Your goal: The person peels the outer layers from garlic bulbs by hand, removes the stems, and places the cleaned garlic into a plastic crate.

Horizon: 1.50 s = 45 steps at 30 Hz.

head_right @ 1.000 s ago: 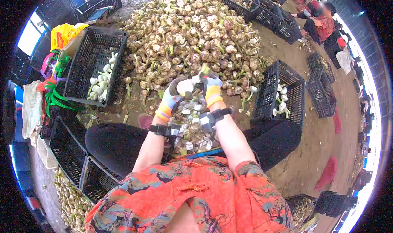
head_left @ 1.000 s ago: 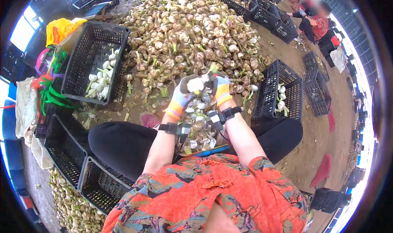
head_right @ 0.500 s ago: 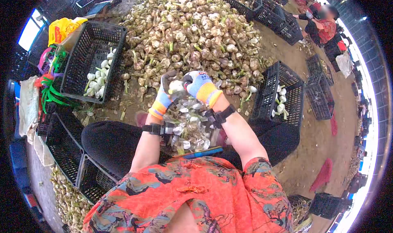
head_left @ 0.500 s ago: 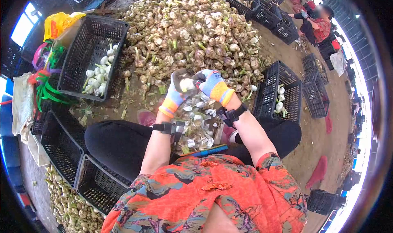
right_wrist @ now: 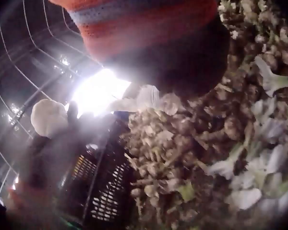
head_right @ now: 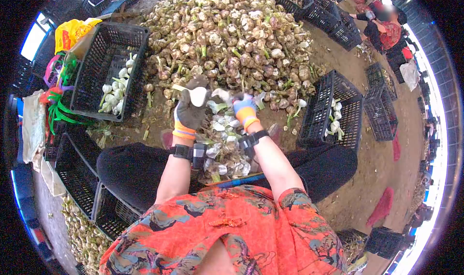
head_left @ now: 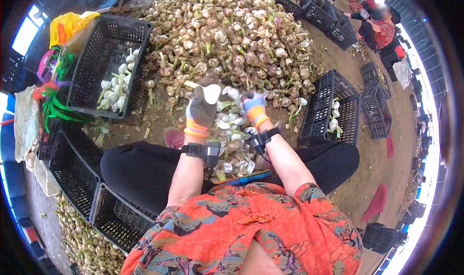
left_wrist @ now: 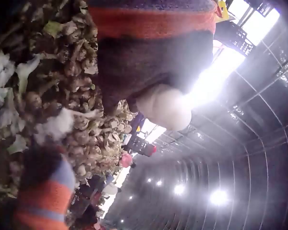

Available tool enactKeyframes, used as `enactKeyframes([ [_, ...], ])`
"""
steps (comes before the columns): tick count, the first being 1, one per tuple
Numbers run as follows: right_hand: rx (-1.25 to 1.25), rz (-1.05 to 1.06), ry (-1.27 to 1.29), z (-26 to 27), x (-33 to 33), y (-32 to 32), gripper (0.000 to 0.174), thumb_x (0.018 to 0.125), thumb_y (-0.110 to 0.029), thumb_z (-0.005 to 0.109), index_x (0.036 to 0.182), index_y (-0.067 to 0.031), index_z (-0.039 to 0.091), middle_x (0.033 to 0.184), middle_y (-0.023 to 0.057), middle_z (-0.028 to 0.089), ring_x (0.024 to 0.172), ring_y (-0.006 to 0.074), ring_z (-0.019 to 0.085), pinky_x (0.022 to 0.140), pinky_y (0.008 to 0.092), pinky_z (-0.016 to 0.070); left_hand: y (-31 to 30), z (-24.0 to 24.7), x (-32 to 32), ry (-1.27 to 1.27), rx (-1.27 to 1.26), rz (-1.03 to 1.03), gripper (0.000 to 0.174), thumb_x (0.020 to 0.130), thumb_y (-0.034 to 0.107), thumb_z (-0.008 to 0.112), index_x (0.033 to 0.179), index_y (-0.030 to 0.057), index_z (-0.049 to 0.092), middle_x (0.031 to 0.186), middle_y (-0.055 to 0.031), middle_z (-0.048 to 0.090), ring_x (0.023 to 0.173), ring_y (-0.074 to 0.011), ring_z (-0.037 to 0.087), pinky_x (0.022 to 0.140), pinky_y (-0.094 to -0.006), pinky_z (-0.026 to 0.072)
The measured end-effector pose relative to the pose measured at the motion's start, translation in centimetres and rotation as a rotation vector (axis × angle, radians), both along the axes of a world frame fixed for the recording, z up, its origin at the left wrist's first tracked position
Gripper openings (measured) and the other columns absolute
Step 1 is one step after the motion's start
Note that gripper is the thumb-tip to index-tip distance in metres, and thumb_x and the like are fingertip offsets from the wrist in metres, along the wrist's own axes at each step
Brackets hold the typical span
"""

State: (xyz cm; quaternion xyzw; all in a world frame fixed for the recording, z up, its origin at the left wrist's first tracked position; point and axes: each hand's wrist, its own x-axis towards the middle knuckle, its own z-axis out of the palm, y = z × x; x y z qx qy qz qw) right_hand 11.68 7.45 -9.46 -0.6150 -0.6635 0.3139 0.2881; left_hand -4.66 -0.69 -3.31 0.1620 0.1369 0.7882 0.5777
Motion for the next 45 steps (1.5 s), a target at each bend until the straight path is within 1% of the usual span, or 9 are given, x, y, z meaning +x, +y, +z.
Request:
enactKeyframes([
  [3,-0.193,1.064,-0.952,-4.1,0.1,-2.7,0.029,0.067,-0.025,0.059,0.086,-0.0024,0.063,0.095,0.0196,0.060,0.090,0.0325,0.058,0.078,0.0374,0.0454,-0.1,0.2,-1.2,-0.252,-0.056,0.084,0.037,0.085,0.030,0.051,0.111,0.0049,0.050,0.111,-0.0122,0.054,0.102,-0.0301,0.052,0.093,-0.0454,0.0398],
  [6,-0.418,0.577,-0.668,-6.1,1.6,-2.7,0.034,0.067,-0.029,0.058,0.091,-0.0051,0.062,0.094,0.0194,0.060,0.088,0.0339,0.058,0.077,0.0380,0.0461,1.3,-2.0,-7.2,-0.212,-0.170,0.423,0.061,0.070,0.045,0.064,0.115,0.0070,0.048,0.122,-0.0173,0.046,0.100,-0.0266,0.052,0.094,-0.0410,0.0387],
  [7,-0.239,0.312,-0.591,-7.7,1.4,-1.4,0.033,0.067,-0.029,0.059,0.091,-0.0057,0.062,0.095,0.0195,0.060,0.088,0.0343,0.057,0.076,0.0393,0.0460,-0.4,-2.9,-10.4,-0.790,0.284,-0.072,0.076,0.066,0.056,0.061,0.121,0.0065,0.042,0.124,-0.0171,0.044,0.106,-0.0271,0.048,0.096,-0.0414,0.0364],
  [11,-0.150,0.241,-0.414,-8.2,-2.3,5.7,0.042,0.071,-0.025,0.056,0.108,-0.0055,0.054,0.116,0.0198,0.048,0.106,0.0343,0.047,0.089,0.0392,0.0398,0.1,0.7,-10.7,-0.392,-0.148,0.586,0.074,0.072,0.054,0.058,0.123,0.0034,0.039,0.125,-0.0210,0.040,0.116,-0.0311,0.039,0.096,-0.0439,0.0350],
  [17,-0.454,0.407,-0.726,-11.5,-5.5,10.6,0.051,0.071,-0.029,0.058,0.116,-0.0071,0.050,0.115,0.0188,0.052,0.106,0.0324,0.051,0.091,0.0377,0.0397,1.8,-6.0,-4.2,0.259,-0.616,0.318,0.045,0.081,0.020,0.059,0.121,0.0061,0.043,0.118,-0.0101,0.046,0.097,-0.0232,0.054,0.089,-0.0391,0.0418],
  [20,-0.714,0.170,0.355,-12.6,-4.6,8.0,0.036,0.069,-0.017,0.062,0.104,-0.0068,0.058,0.100,0.0144,0.060,0.094,0.0269,0.057,0.081,0.0331,0.0455,2.3,-15.3,-3.1,0.988,-0.556,0.239,0.054,0.075,0.000,0.061,0.125,0.0058,0.040,0.124,-0.0070,0.044,0.108,-0.0176,0.047,0.085,-0.0355,0.0451],
  [24,-0.828,0.168,1.312,-5.0,-5.2,1.3,0.016,0.081,-0.013,0.055,0.093,-0.0050,0.061,0.083,0.0037,0.061,0.069,0.0137,0.058,0.063,0.0243,0.0468,2.7,-11.0,-0.5,0.764,-0.398,0.177,0.064,0.069,0.000,0.067,0.126,0.0020,0.038,0.126,-0.0067,0.043,0.110,-0.0189,0.046,0.092,-0.0298,0.0391],
  [33,0.052,0.511,0.197,1.2,-4.0,0.2,0.024,0.082,-0.018,0.056,0.099,-0.0027,0.061,0.092,0.0055,0.063,0.082,0.0104,0.057,0.071,0.0251,0.0458,1.2,-4.9,0.7,1.181,-0.210,0.449,0.055,0.065,-0.009,0.064,0.116,-0.0017,0.045,0.116,-0.0091,0.050,0.106,-0.0180,0.048,0.094,-0.0298,0.0378],
  [45,-0.495,0.372,1.117,7.8,-1.3,-2.4,0.019,0.075,-0.010,0.061,0.092,-0.0042,0.061,0.078,0.0011,0.061,0.066,0.0081,0.055,0.059,0.0216,0.0447,-0.1,-1.3,1.2,0.529,-0.138,0.089,0.061,0.062,-0.010,0.068,0.117,-0.0004,0.044,0.118,-0.0085,0.049,0.105,-0.0172,0.049,0.090,-0.0309,0.0416],
])
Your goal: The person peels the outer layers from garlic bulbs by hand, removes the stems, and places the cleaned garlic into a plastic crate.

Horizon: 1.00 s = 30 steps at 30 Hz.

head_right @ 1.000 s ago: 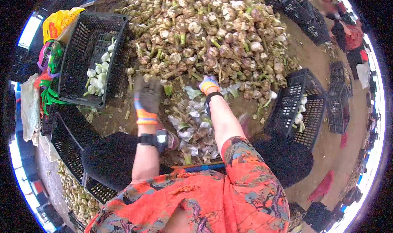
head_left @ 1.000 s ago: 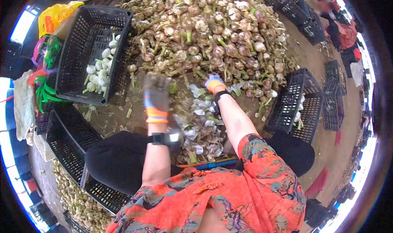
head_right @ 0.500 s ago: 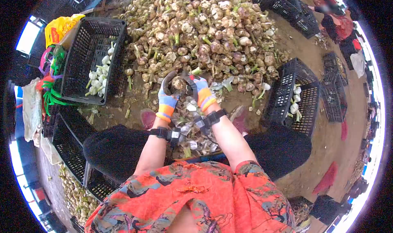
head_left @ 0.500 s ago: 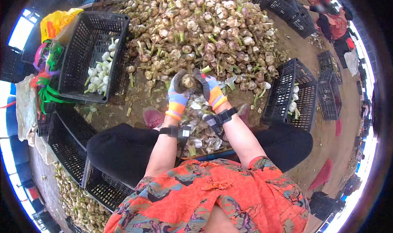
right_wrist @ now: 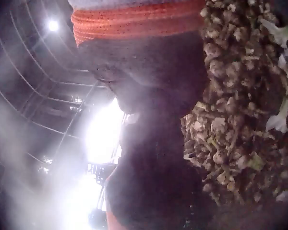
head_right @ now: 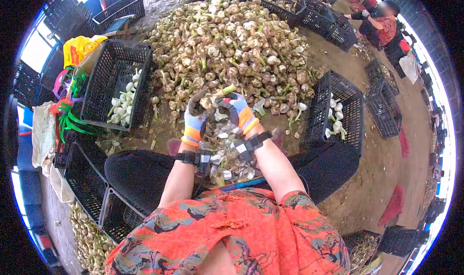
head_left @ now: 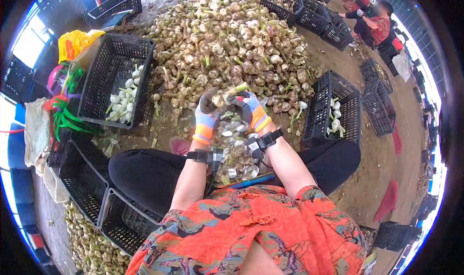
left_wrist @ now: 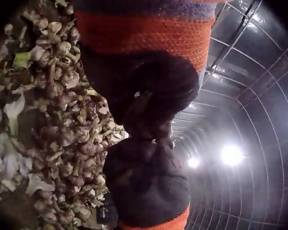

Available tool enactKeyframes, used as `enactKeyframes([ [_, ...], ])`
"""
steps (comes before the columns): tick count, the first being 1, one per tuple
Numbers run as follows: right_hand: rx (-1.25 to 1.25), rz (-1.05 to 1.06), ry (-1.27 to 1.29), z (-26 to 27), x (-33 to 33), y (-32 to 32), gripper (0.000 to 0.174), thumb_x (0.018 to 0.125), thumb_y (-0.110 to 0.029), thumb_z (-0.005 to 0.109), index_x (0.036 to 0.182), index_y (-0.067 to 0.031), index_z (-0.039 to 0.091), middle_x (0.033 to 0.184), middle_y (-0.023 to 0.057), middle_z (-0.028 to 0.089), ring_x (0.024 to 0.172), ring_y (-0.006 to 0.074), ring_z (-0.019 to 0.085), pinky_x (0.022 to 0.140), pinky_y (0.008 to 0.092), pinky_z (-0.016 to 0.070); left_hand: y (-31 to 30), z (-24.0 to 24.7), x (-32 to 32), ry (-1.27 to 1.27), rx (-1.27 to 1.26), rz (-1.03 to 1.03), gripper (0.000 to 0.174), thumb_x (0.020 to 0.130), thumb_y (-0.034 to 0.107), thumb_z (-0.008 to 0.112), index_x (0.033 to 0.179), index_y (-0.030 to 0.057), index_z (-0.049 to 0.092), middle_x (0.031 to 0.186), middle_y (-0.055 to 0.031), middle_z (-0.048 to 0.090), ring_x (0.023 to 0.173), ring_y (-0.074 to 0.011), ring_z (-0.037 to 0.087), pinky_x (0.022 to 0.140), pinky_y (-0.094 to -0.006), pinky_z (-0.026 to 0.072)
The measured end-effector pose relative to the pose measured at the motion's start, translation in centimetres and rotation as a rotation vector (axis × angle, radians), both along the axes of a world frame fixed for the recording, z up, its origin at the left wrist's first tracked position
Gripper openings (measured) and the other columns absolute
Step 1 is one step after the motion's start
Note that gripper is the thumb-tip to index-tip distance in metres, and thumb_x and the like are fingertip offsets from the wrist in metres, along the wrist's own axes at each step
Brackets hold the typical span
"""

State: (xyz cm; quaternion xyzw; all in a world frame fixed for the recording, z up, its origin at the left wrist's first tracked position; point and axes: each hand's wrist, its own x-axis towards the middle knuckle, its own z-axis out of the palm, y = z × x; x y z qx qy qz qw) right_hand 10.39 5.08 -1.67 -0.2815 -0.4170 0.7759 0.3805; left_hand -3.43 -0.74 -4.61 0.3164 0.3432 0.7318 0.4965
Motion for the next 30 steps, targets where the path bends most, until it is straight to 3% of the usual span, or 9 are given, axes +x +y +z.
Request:
enactKeyframes([
  [2,-0.035,-0.010,0.052,-1.7,-0.5,1.0,0.021,0.076,-0.009,0.060,0.096,-0.0042,0.060,0.082,0.0027,0.062,0.071,0.0098,0.057,0.062,0.0237,0.0464,0.5,-0.5,0.3,-0.013,0.031,0.044,0.061,0.060,-0.011,0.069,0.115,0.0005,0.045,0.118,-0.0083,0.049,0.106,-0.0175,0.048,0.091,-0.0305,0.0403],
  [4,0.499,-0.190,-0.151,-4.4,-1.3,2.0,0.023,0.076,-0.007,0.059,0.098,-0.0029,0.059,0.087,0.0035,0.062,0.076,0.0111,0.058,0.066,0.0254,0.0473,1.3,-2.0,0.5,0.237,0.070,0.152,0.061,0.057,-0.011,0.070,0.113,0.0004,0.046,0.119,-0.0088,0.048,0.107,-0.0178,0.048,0.091,-0.0300,0.0394],
  [10,0.115,-0.139,-0.126,2.0,-1.5,-0.7,0.015,0.073,-0.007,0.063,0.088,-0.0019,0.063,0.079,0.0009,0.062,0.068,0.0087,0.055,0.061,0.0230,0.0464,0.7,-0.4,0.3,-0.012,0.068,0.157,0.061,0.058,-0.012,0.068,0.113,-0.0008,0.046,0.116,-0.0097,0.051,0.105,-0.0185,0.050,0.090,-0.0304,0.0414],
  [18,0.578,-0.085,-0.321,0.8,-0.7,0.3,0.025,0.070,0.001,0.055,0.095,-0.0006,0.060,0.082,0.0046,0.062,0.068,0.0112,0.055,0.064,0.0240,0.0457,0.3,0.0,1.5,-0.121,-0.010,0.123,0.050,0.066,-0.012,0.061,0.112,0.0017,0.048,0.111,-0.0074,0.052,0.100,-0.0179,0.052,0.087,-0.0299,0.0436],
  [20,0.267,-0.115,-0.393,0.8,-0.3,0.2,0.026,0.072,0.001,0.055,0.098,0.0007,0.058,0.087,0.0057,0.061,0.071,0.0123,0.056,0.067,0.0248,0.0462,0.9,-0.2,1.4,-0.019,0.086,0.160,0.046,0.067,-0.010,0.061,0.110,0.0022,0.050,0.110,-0.0064,0.053,0.098,-0.0177,0.053,0.087,-0.0284,0.0434],
  [23,-0.288,0.027,0.250,0.7,-0.6,-0.2,0.017,0.074,-0.001,0.056,0.090,0.0014,0.059,0.083,0.0073,0.062,0.068,0.0142,0.058,0.062,0.0265,0.0471,0.5,1.2,1.1,0.712,0.219,0.318,0.045,0.068,-0.009,0.062,0.110,0.0025,0.050,0.107,-0.0035,0.053,0.093,-0.0150,0.053,0.081,-0.0258,0.0446],
  [25,-0.319,0.109,0.318,-2.1,0.3,1.2,0.016,0.074,-0.001,0.056,0.089,0.0009,0.059,0.083,0.0083,0.062,0.070,0.0145,0.058,0.063,0.0267,0.0472,0.4,0.5,0.6,0.426,0.119,0.235,0.045,0.068,-0.010,0.061,0.110,0.0027,0.050,0.106,-0.0034,0.053,0.092,-0.0139,0.053,0.080,-0.0254,0.0449],
  [27,0.787,-0.052,-0.490,-1.6,0.8,0.5,0.017,0.072,-0.001,0.056,0.089,-0.0001,0.058,0.084,0.0087,0.062,0.075,0.0149,0.058,0.066,0.0280,0.0470,-0.1,0.9,0.6,0.013,0.042,0.103,0.045,0.070,-0.012,0.058,0.111,0.0034,0.050,0.104,-0.0036,0.054,0.089,-0.0107,0.052,0.077,-0.0247,0.0461],
  [30,0.610,-0.128,-0.454,0.4,0.3,0.0,0.019,0.070,0.000,0.057,0.089,-0.0002,0.058,0.082,0.0072,0.062,0.074,0.0147,0.058,0.066,0.0280,0.0468,-0.3,2.0,1.0,0.025,-0.020,0.144,0.041,0.073,-0.010,0.056,0.111,0.0043,0.049,0.103,-0.0039,0.055,0.088,-0.0108,0.053,0.075,-0.0249,0.0470],
])
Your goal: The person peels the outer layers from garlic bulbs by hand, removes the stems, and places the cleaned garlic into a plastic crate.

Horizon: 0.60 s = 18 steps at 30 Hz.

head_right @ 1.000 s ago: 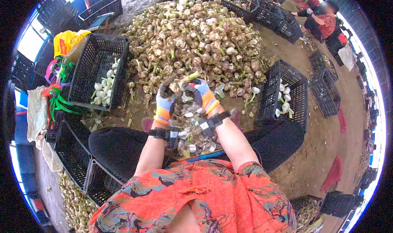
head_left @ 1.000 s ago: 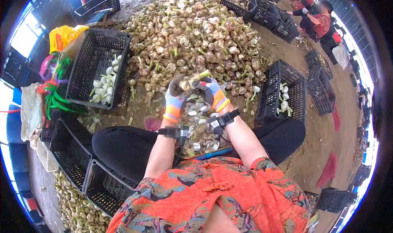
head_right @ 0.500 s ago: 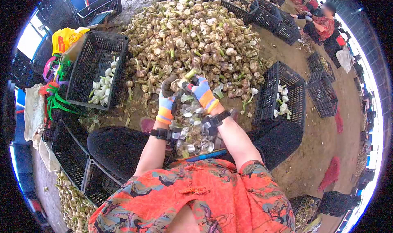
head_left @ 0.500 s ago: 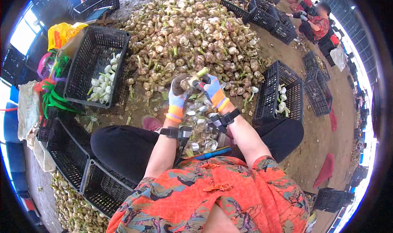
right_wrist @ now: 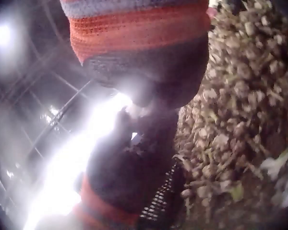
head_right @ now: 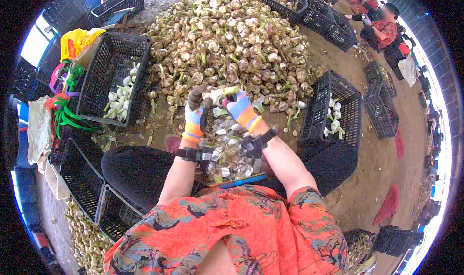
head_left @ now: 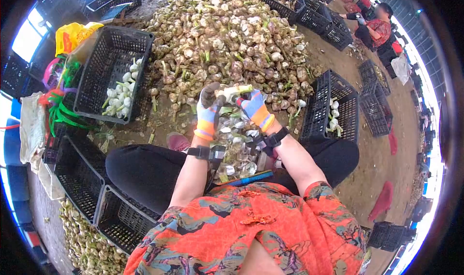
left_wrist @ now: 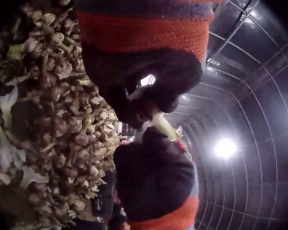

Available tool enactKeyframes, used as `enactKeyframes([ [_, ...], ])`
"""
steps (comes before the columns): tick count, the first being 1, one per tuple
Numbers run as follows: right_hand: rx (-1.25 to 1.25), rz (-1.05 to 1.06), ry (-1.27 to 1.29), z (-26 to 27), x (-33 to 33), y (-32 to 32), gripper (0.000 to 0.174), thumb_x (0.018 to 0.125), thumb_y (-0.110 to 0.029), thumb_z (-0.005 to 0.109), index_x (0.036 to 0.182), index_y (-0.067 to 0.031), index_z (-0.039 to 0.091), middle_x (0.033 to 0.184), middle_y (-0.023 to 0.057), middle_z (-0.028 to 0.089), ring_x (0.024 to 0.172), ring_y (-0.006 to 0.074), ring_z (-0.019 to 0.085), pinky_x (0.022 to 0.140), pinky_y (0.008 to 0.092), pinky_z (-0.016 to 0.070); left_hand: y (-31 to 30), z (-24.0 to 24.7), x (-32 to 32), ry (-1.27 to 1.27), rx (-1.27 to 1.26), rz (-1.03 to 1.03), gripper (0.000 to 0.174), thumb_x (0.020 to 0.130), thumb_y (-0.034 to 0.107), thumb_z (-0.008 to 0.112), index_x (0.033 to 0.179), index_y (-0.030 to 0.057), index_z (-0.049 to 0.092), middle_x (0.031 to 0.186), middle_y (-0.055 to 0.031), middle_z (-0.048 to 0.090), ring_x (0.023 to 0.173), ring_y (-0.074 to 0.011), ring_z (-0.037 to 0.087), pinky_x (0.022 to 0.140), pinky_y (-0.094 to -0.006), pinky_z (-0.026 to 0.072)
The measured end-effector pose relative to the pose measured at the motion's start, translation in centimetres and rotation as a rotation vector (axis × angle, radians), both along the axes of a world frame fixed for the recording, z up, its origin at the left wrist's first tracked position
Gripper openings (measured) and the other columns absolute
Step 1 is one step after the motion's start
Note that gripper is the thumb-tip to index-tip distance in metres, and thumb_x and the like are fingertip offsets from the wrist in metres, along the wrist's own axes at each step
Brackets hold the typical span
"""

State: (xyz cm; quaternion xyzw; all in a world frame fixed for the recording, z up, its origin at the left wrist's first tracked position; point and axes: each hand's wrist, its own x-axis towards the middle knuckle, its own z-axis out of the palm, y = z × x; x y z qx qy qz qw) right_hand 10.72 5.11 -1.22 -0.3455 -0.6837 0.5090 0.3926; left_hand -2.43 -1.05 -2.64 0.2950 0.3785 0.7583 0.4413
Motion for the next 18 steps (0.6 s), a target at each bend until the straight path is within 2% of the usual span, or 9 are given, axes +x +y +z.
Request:
enactKeyframes([
  [4,0.219,-0.032,-0.123,1.4,1.0,-0.4,0.021,0.070,0.002,0.058,0.091,0.0006,0.059,0.080,0.0074,0.062,0.073,0.0144,0.058,0.067,0.0273,0.0466,-0.2,-0.1,-0.3,-0.349,-0.019,-0.183,0.037,0.079,0.004,0.059,0.114,0.0045,0.046,0.104,-0.0062,0.054,0.091,-0.0146,0.054,0.077,-0.0265,0.0467],
  [6,-0.377,0.026,0.244,2.7,0.9,-0.8,0.014,0.070,0.000,0.057,0.083,0.0026,0.061,0.075,0.0036,0.061,0.067,0.0114,0.056,0.060,0.0240,0.0448,0.4,-0.1,1.0,-0.228,0.020,-0.166,0.038,0.081,0.011,0.057,0.117,0.0041,0.043,0.105,-0.0074,0.053,0.092,-0.0156,0.053,0.079,-0.0277,0.0451],
  [9,-0.738,0.086,0.525,0.0,-0.1,0.0,0.017,0.069,0.000,0.057,0.085,0.0029,0.061,0.076,0.0021,0.060,0.066,0.0097,0.054,0.058,0.0225,0.0433,0.9,-0.3,1.8,0.889,0.128,0.415,0.038,0.084,0.013,0.054,0.117,0.0023,0.040,0.101,-0.0081,0.052,0.088,-0.0176,0.053,0.078,-0.0285,0.0444],
  [10,-0.673,0.017,0.487,-0.7,-0.8,-0.4,0.017,0.069,0.000,0.057,0.085,0.0030,0.061,0.075,0.0029,0.060,0.066,0.0110,0.055,0.059,0.0226,0.0436,0.9,-0.8,1.7,0.892,0.126,0.411,0.038,0.084,0.013,0.054,0.117,0.0023,0.040,0.101,-0.0081,0.052,0.088,-0.0176,0.053,0.078,-0.0285,0.0444],
  [11,-0.604,-0.049,0.447,-0.5,-1.3,-0.9,0.017,0.069,0.000,0.057,0.085,0.0032,0.061,0.074,0.0037,0.060,0.067,0.0123,0.056,0.060,0.0227,0.0439,0.9,-0.5,1.4,0.525,0.048,0.351,0.035,0.084,0.014,0.053,0.115,0.0023,0.040,0.099,-0.0076,0.052,0.086,-0.0176,0.053,0.077,-0.0282,0.0447],
  [13,-0.075,0.020,0.023,0.3,-1.3,-1.1,0.020,0.070,-0.001,0.057,0.089,0.0017,0.061,0.080,0.0057,0.061,0.072,0.0139,0.056,0.066,0.0252,0.0453,0.4,-0.3,1.6,-0.150,-0.079,0.230,0.029,0.086,0.021,0.051,0.108,0.0034,0.043,0.095,-0.0074,0.052,0.080,-0.0169,0.054,0.070,-0.0271,0.0464],
  [14,0.214,0.095,-0.051,0.5,-1.0,-0.7,0.021,0.071,-0.002,0.057,0.091,0.0012,0.060,0.084,0.0066,0.062,0.075,0.0137,0.056,0.068,0.0262,0.0458,1.0,-0.9,0.2,-0.266,-0.251,0.062,0.039,0.084,0.042,0.049,0.104,0.0083,0.047,0.086,-0.0073,0.057,0.063,-0.0137,0.055,0.048,-0.0239,0.0445],
  [16,0.244,0.140,-0.103,1.1,-0.4,-0.5,0.024,0.071,-0.002,0.058,0.094,0.0003,0.060,0.093,0.0095,0.061,0.078,0.0140,0.056,0.071,0.0266,0.0461,0.8,-2.3,0.3,-0.260,-0.184,-0.046,0.043,0.084,0.050,0.045,0.104,0.0115,0.048,0.082,-0.0058,0.058,0.057,-0.0145,0.054,0.043,-0.0250,0.0434],
  [18,-0.186,0.095,-0.058,1.3,-0.2,-0.3,0.025,0.070,-0.001,0.059,0.095,0.0013,0.059,0.094,0.0130,0.061,0.078,0.0181,0.057,0.072,0.0265,0.0463,0.1,0.1,0.3,-0.358,-0.188,-0.106,0.041,0.083,0.047,0.048,0.104,0.0121,0.048,0.081,-0.0052,0.057,0.057,-0.0145,0.054,0.043,-0.0244,0.0436],
])
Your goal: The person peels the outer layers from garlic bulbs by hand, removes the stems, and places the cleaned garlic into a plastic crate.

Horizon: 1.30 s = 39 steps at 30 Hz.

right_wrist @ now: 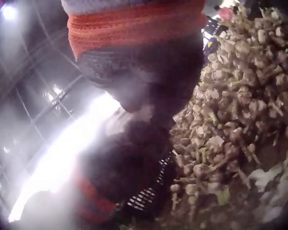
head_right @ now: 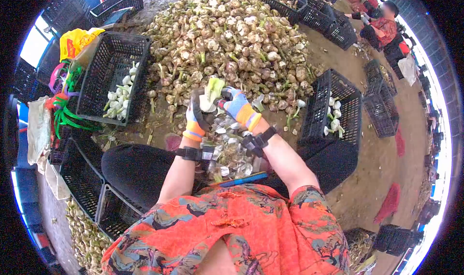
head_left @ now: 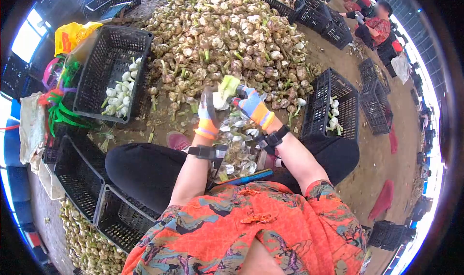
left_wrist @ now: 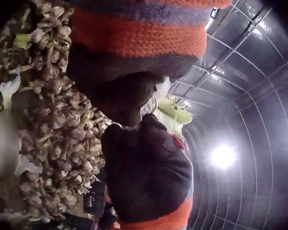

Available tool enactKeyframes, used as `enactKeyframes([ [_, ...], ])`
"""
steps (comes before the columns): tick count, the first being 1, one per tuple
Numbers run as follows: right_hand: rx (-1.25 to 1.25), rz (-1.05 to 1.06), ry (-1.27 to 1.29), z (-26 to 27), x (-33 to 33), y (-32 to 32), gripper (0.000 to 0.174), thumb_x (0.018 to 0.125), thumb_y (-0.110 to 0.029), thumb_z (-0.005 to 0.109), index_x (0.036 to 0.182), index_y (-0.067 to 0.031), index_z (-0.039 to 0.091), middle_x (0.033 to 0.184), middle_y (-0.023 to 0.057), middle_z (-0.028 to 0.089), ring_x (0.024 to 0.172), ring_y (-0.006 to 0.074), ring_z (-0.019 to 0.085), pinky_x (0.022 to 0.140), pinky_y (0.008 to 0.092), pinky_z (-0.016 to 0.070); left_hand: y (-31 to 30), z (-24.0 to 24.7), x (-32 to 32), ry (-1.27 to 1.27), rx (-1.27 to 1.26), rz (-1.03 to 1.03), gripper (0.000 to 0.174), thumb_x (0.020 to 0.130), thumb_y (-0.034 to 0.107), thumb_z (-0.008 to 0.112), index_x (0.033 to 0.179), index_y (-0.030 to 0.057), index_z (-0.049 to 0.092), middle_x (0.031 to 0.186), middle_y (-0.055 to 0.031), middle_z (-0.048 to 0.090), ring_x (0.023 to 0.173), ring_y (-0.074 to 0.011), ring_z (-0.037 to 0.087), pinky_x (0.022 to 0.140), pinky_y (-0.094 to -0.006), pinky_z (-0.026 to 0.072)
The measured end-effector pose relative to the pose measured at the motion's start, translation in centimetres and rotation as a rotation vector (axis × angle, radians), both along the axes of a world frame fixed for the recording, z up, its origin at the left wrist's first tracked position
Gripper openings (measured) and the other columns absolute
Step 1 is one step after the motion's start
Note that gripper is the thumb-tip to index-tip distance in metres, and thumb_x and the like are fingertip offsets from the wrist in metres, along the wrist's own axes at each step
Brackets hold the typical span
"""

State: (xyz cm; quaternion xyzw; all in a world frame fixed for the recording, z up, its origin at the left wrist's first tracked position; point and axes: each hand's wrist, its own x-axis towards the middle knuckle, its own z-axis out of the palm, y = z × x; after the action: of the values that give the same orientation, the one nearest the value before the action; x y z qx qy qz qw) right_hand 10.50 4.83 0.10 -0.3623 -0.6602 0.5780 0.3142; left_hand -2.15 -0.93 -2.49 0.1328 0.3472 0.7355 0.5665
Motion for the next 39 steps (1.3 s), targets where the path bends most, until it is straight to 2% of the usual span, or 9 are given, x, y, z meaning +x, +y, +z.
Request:
enactKeyframes([
  [6,0.250,-0.155,-0.040,-0.5,-0.9,-0.3,0.023,0.068,-0.009,0.062,0.089,-0.0014,0.063,0.075,0.0097,0.065,0.067,0.0141,0.059,0.063,0.0273,0.0460,0.7,-1.0,-0.2,0.296,0.028,0.047,0.035,0.079,0.033,0.061,0.102,0.0102,0.048,0.085,-0.0045,0.054,0.071,-0.0129,0.056,0.051,-0.0242,0.0455],
  [13,0.003,-0.019,0.250,2.0,0.5,0.1,0.019,0.071,0.000,0.056,0.088,0.0007,0.064,0.076,0.0041,0.065,0.064,0.0091,0.057,0.060,0.0236,0.0448,0.2,-1.9,-2.5,-0.435,0.115,-0.458,0.036,0.085,0.034,0.051,0.104,0.0030,0.052,0.087,-0.0072,0.059,0.071,-0.0172,0.059,0.053,-0.0288,0.0490],
  [16,0.038,-0.191,0.068,-0.9,1.1,1.4,0.018,0.072,-0.001,0.056,0.087,0.0000,0.064,0.078,0.0014,0.064,0.064,0.0079,0.055,0.059,0.0232,0.0438,-0.1,-0.9,-1.0,0.890,0.046,-0.102,0.036,0.089,0.025,0.046,0.111,-0.0023,0.048,0.100,-0.0117,0.058,0.083,-0.0184,0.059,0.073,-0.0273,0.0492],
  [18,0.106,-0.164,-0.020,-3.2,1.0,2.3,0.017,0.072,0.000,0.054,0.085,-0.0011,0.065,0.076,-0.0008,0.062,0.063,0.0080,0.054,0.057,0.0238,0.0431,0.9,-2.3,-1.3,-0.083,0.183,-0.189,0.034,0.085,0.017,0.051,0.112,-0.0034,0.047,0.099,-0.0135,0.058,0.084,-0.0200,0.059,0.075,-0.0286,0.0488],
  [22,-0.398,-0.592,0.561,-11.0,4.4,7.2,0.012,0.073,-0.005,0.056,0.083,-0.0028,0.063,0.073,0.0012,0.061,0.060,0.0112,0.054,0.054,0.0267,0.0429,0.2,-1.2,-1.9,0.348,0.274,-0.340,0.040,0.077,0.006,0.057,0.114,-0.0028,0.046,0.098,-0.0107,0.058,0.083,-0.0185,0.058,0.074,-0.0282,0.0495],
  [26,0.112,-0.035,-1.008,-5.5,4.7,4.8,0.027,0.076,-0.024,0.059,0.091,-0.0025,0.063,0.090,0.0156,0.063,0.080,0.0248,0.061,0.070,0.0333,0.0474,-0.3,-0.1,-2.9,0.154,0.321,-0.379,0.064,0.065,-0.006,0.063,0.123,0.0019,0.038,0.102,-0.0071,0.054,0.089,-0.0160,0.055,0.073,-0.0300,0.0495],
  [28,0.418,-0.028,-0.655,-1.8,3.1,1.7,0.031,0.073,-0.024,0.061,0.097,-0.0044,0.062,0.095,0.0169,0.061,0.089,0.0272,0.059,0.076,0.0328,0.0459,0.2,-1.1,-2.8,0.949,0.380,-0.186,0.073,0.061,0.002,0.072,0.125,0.0043,0.037,0.114,-0.0072,0.049,0.094,-0.0155,0.052,0.081,-0.0265,0.0442],
  [33,0.354,0.099,-0.362,3.3,0.2,0.2,0.028,0.069,-0.020,0.061,0.092,-0.0042,0.064,0.089,0.0167,0.062,0.081,0.0290,0.059,0.073,0.0330,0.0465,0.2,-1.3,-2.0,0.393,0.161,-0.370,0.080,0.053,0.003,0.078,0.122,0.0024,0.038,0.112,-0.0068,0.050,0.099,-0.0154,0.049,0.085,-0.0279,0.0427],
  [39,0.640,0.319,-0.936,5.2,-1.3,0.3,0.025,0.066,-0.023,0.059,0.081,-0.0041,0.063,0.084,0.0198,0.061,0.081,0.0323,0.059,0.073,0.0379,0.0463,-0.4,-1.2,-1.7,0.808,0.307,-0.265,0.078,0.054,0.002,0.078,0.121,0.0024,0.039,0.116,-0.0075,0.048,0.103,-0.0170,0.048,0.089,-0.0295,0.0409],
])
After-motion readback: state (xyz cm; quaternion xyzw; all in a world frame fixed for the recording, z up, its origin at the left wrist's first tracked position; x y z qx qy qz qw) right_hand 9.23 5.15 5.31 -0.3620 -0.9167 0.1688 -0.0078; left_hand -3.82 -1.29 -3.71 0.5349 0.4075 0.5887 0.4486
